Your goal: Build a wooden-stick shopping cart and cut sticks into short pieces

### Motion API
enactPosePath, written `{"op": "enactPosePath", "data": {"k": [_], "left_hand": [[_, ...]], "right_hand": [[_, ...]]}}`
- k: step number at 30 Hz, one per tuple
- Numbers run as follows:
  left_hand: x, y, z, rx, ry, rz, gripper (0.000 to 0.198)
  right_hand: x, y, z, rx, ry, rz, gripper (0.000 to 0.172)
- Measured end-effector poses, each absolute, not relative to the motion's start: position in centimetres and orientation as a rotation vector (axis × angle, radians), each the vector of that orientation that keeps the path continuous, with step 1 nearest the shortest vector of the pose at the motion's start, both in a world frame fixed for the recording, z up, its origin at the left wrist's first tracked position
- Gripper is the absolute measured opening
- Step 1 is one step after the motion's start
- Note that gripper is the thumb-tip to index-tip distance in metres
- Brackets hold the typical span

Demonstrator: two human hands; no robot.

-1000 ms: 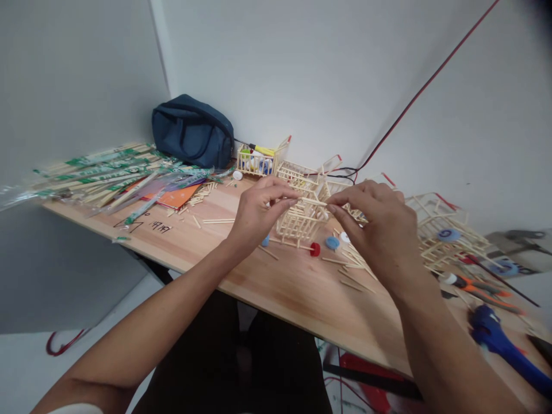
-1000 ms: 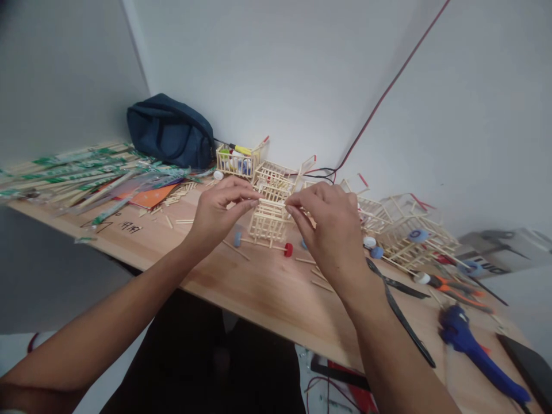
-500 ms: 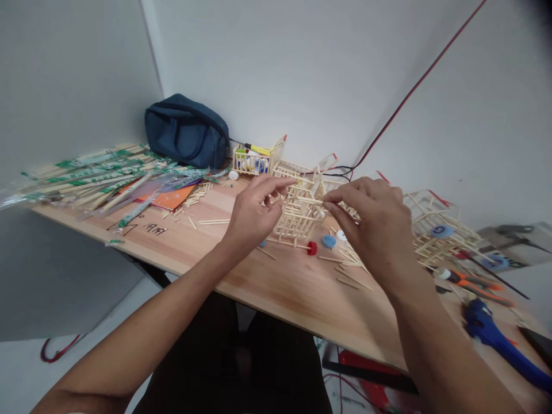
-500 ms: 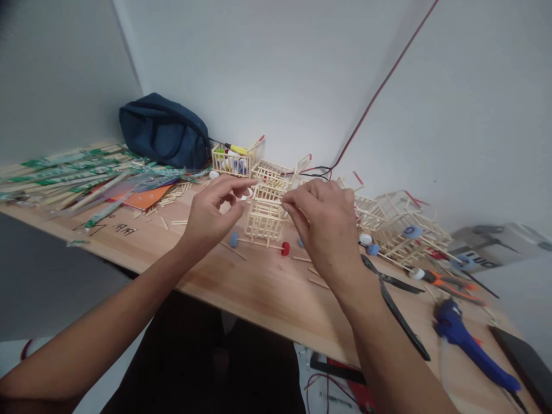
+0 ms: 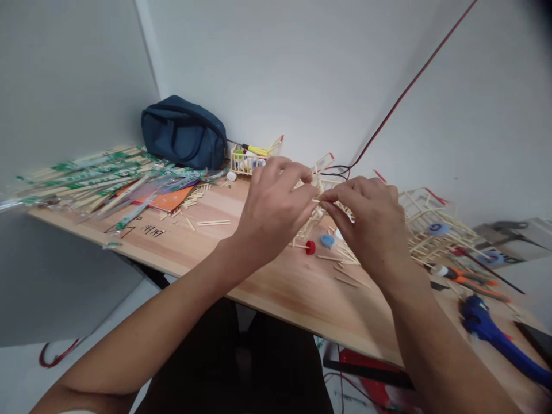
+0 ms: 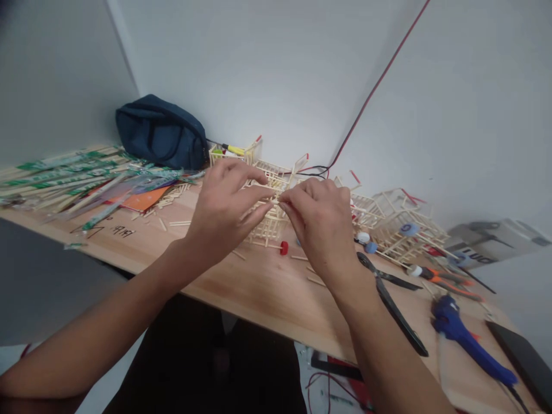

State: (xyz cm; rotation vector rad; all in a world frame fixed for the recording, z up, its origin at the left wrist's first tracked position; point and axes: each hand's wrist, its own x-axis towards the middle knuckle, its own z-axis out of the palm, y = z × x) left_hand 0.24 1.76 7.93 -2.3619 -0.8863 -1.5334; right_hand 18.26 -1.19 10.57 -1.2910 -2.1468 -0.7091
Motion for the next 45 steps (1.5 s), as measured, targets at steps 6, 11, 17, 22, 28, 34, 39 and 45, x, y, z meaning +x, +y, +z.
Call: {"op": "enactPosePath", "data": {"k": [6, 11, 17, 22, 28, 34, 39, 45], "left_hand": [[0.8, 2.2, 7.6, -2.334, -0.89, -1.463, 0.015], [0.5, 2.3, 7.5, -2.378, -0.903, -1.51, 0.015], [0.3, 2.4, 7.7, -2.423, -0.912, -1.558, 0.015], [0.0, 2.6, 7.6, -2.43, -0.882, -1.551, 0.012], [0.0, 2.7, 7.6, -2.401, -0.891, -1.54, 0.013], [-0.2, 2.8, 7.5, -2.409, -0.891, -1.52, 0.015], [-0.3, 3.0, 7.5, -2.414, -0.875, -1.513, 0.015], [-0.2, 3.0, 7.4, -2.418, -0.884, -1.51, 0.015]], "right_hand": [[18.2, -1.0, 10.5, -1.289, -2.145, -0.747, 0.013], [18.7, -1.5, 10.8, -1.273, -2.117, -0.693, 0.015], [21.7, -2.2, 9.5, -1.327, -1.986, -0.43, 0.041], [22.1, -1.1, 6.9, -1.347, -1.884, -0.168, 0.027], [20.7, 0.2, 6.0, -1.335, -1.758, 0.045, 0.023], [20.5, 0.7, 5.8, -1.307, -1.701, 0.081, 0.017], [20.7, 1.0, 5.7, -1.243, -1.748, 0.0, 0.017], [20.8, 1.4, 5.3, -1.195, -1.746, -0.066, 0.012]]}}
